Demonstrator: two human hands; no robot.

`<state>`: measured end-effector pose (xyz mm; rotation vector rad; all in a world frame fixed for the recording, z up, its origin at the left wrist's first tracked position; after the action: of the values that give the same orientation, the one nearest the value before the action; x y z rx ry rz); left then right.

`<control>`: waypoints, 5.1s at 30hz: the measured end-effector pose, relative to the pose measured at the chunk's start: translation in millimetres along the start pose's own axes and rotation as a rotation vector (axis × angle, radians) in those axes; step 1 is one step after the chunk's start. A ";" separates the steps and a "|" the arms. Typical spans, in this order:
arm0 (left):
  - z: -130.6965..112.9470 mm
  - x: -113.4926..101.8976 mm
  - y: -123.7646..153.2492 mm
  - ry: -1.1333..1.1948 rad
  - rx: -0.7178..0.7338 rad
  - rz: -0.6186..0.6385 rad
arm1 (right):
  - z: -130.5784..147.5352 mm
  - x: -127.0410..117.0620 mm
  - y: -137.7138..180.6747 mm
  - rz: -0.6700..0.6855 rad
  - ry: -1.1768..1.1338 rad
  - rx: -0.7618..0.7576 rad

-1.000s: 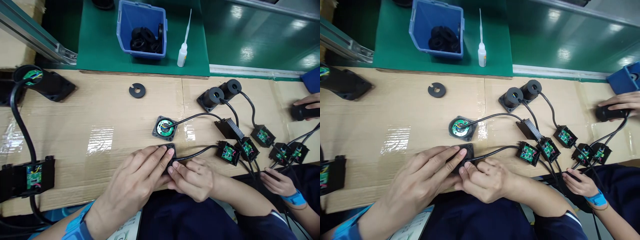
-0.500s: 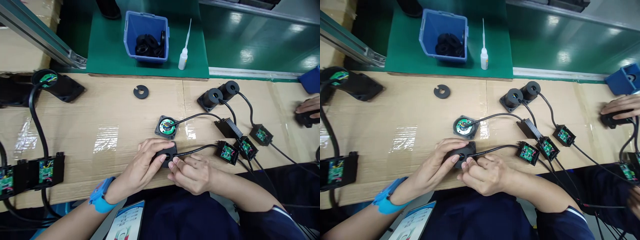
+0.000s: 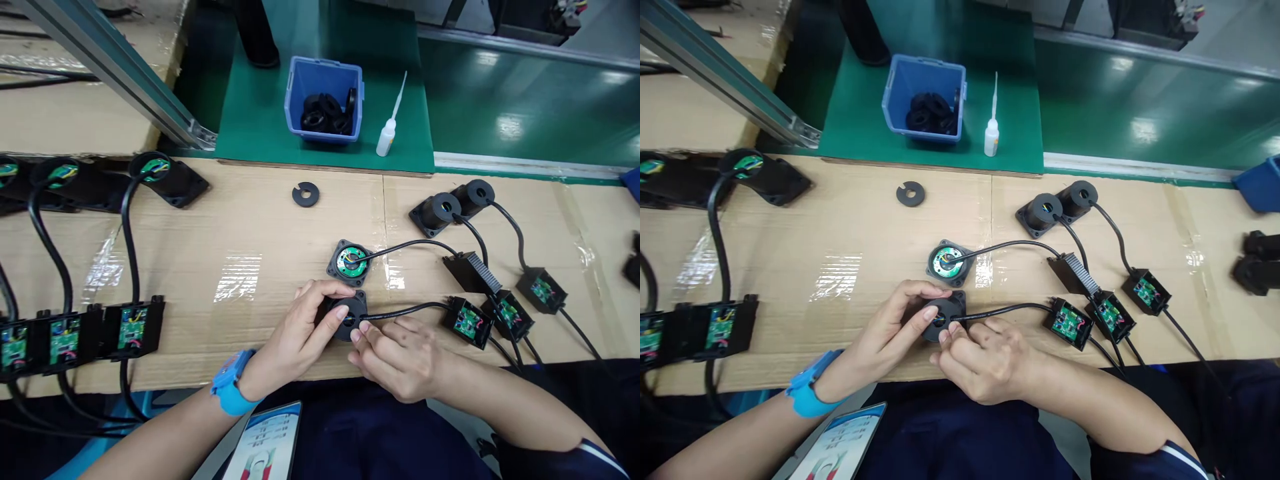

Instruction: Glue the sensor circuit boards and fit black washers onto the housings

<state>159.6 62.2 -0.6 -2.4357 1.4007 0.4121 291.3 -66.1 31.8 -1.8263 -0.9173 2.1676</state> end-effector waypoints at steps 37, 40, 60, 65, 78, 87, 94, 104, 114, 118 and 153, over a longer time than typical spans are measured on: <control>43.4 -80.5 -117.5 -0.854 -0.334 0.003 | -6.7 -8.4 -7.7 0.150 -0.070 -0.099; 35.6 -78.5 -124.1 -0.906 -0.420 -0.062 | -6.5 -9.1 -8.0 0.162 -0.062 -0.119; 39.3 -69.7 -144.0 -0.603 -0.073 0.121 | -4.2 -9.4 -11.7 0.135 0.003 -0.061; 26.4 -53.2 -101.6 0.107 0.181 0.401 | -4.1 -13.0 -15.2 0.155 -0.002 -0.047; 25.2 -39.2 -67.2 -0.111 0.240 0.137 | -151.1 -30.3 -26.7 0.276 -0.090 0.404; 15.5 -57.8 -64.1 -0.313 0.300 0.100 | -233.7 -6.4 -3.8 0.552 0.084 0.274; -6.7 -69.4 -59.5 -0.421 0.263 0.126 | -244.6 -34.6 8.8 0.431 -0.038 0.373; -9.4 -61.7 -75.8 -0.386 0.350 0.350 | -90.0 -2.4 -26.1 0.167 -0.207 0.513; -24.9 -63.6 -87.6 -0.594 0.445 0.362 | -97.6 -4.9 -27.4 0.176 -0.192 0.497; -22.9 -58.1 -84.8 -0.548 0.394 0.332 | -93.2 -11.8 -30.7 0.123 -0.119 0.485; 41.9 -40.2 -84.8 -0.243 0.222 0.263 | -51.2 -9.7 -43.5 0.348 0.026 0.301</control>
<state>209.9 150.9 -13.3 -1.9613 1.5687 0.5587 330.4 -18.4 60.2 -1.9653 -0.2559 2.3101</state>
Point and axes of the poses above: each hand's wrist, its own y-axis away from the middle knuckle, its own x-axis out of the palm, z = x × y, the point moved 3 cm from there along -y, towards the middle knuckle, and after that the axes turned 2 degrees about x, right-handed, at the moved point
